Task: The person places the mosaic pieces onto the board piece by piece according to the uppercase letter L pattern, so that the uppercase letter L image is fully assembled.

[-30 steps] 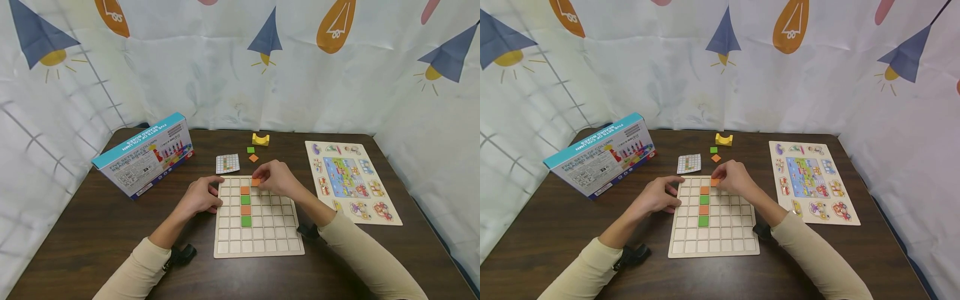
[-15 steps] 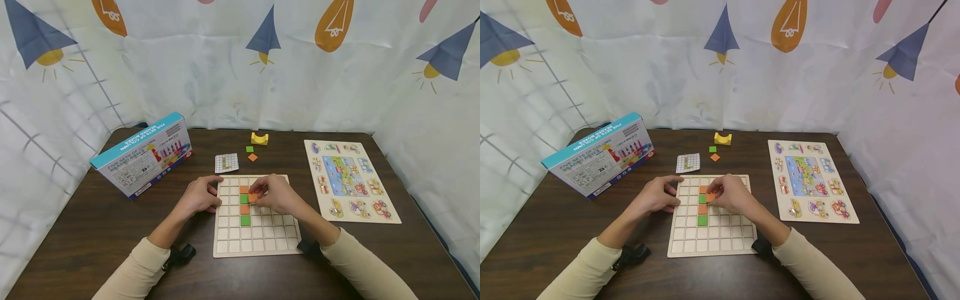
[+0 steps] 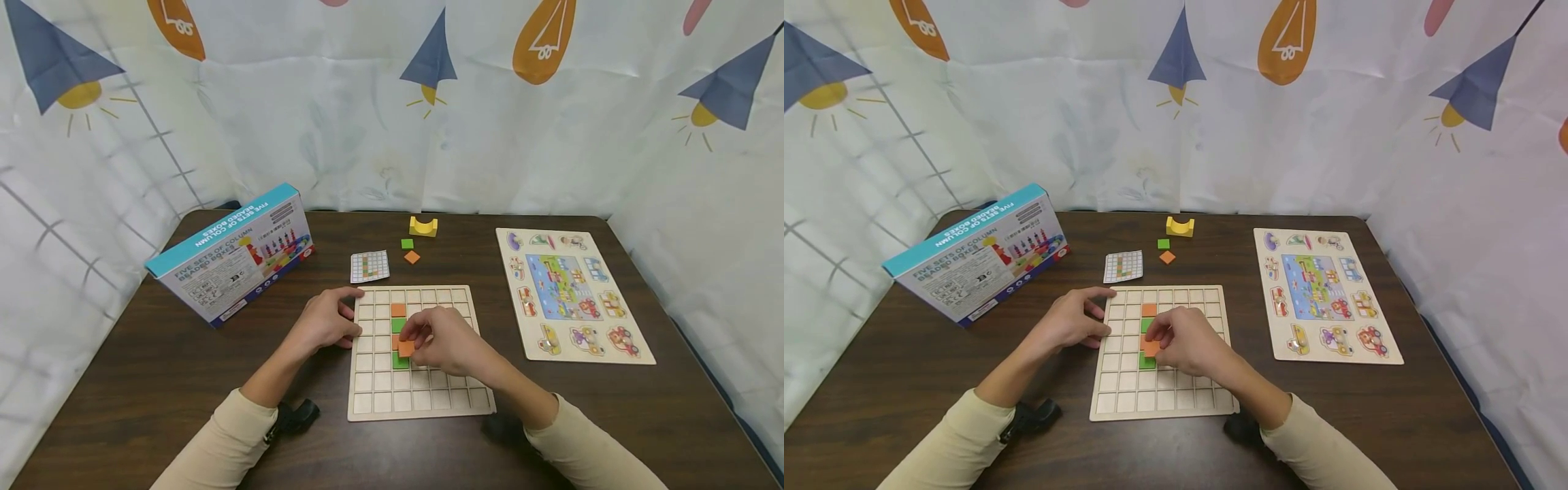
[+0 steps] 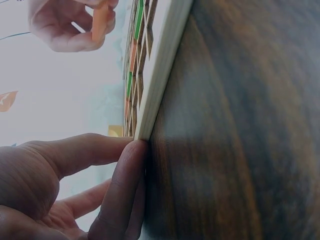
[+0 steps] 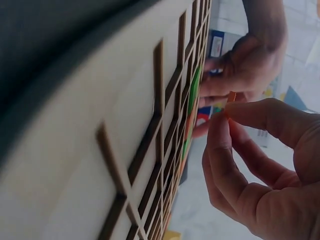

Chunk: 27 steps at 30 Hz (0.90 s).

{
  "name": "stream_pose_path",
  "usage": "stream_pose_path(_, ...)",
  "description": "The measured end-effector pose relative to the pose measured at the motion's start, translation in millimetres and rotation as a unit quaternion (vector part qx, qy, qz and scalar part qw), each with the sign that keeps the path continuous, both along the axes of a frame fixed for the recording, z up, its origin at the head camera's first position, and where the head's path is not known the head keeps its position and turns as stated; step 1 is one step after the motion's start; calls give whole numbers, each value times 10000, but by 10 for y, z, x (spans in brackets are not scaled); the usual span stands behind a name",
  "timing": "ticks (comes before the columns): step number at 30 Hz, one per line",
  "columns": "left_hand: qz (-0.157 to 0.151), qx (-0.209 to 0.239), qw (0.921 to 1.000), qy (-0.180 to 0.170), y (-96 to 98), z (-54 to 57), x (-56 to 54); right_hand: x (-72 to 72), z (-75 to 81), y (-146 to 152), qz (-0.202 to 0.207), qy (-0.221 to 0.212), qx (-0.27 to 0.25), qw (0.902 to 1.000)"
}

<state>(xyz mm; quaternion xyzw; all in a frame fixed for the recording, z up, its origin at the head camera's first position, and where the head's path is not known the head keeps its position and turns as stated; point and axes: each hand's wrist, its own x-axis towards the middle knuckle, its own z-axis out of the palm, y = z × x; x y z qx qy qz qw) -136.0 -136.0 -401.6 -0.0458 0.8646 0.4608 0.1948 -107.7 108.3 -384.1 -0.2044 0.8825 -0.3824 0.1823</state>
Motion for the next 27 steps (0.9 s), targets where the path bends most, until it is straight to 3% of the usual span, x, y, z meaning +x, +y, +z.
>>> stream_pose_path(11,2,-47,10000,38,0,-4,8,147,-7,-22,275,97,-85,9995)
stream_pose_path(27,53,3,10000,-14,-1,-10,-2,201,-90,-61,631,-23,250,9977)
